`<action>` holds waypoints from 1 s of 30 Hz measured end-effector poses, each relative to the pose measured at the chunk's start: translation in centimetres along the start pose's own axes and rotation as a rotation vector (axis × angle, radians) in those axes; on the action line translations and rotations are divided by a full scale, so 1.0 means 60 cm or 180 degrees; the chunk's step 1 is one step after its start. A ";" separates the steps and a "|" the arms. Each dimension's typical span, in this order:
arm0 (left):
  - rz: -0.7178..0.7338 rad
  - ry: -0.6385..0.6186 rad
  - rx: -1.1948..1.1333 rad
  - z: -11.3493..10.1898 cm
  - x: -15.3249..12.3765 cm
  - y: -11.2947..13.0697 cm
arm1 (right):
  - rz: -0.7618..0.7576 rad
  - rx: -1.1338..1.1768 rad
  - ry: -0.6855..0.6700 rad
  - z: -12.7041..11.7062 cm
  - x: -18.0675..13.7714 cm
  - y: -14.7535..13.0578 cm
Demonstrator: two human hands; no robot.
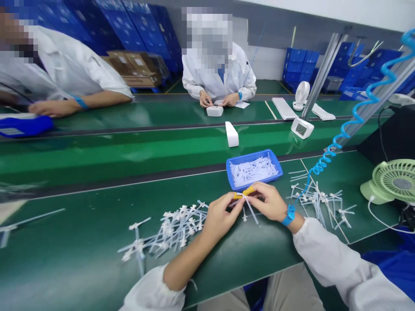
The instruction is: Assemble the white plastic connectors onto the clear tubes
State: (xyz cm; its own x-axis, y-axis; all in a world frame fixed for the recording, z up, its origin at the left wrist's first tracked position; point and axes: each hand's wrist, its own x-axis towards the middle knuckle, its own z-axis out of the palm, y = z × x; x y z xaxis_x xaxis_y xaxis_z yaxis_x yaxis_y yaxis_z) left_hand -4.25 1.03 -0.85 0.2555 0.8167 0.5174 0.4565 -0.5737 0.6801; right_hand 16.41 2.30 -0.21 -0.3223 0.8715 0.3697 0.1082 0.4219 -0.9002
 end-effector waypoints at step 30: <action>0.0757 -0.2144 -0.0125 0.011 0.012 -0.015 | 0.1278 -0.3475 0.1640 -0.354 -0.247 -0.049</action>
State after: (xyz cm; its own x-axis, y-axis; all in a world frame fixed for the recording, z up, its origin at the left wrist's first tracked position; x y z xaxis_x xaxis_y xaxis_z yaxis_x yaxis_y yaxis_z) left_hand -3.89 2.18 -1.45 0.8209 0.5230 0.2296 0.2951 -0.7325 0.6134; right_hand 40.83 -6.54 1.82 0.2875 0.8777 0.3834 0.9071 -0.1211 -0.4031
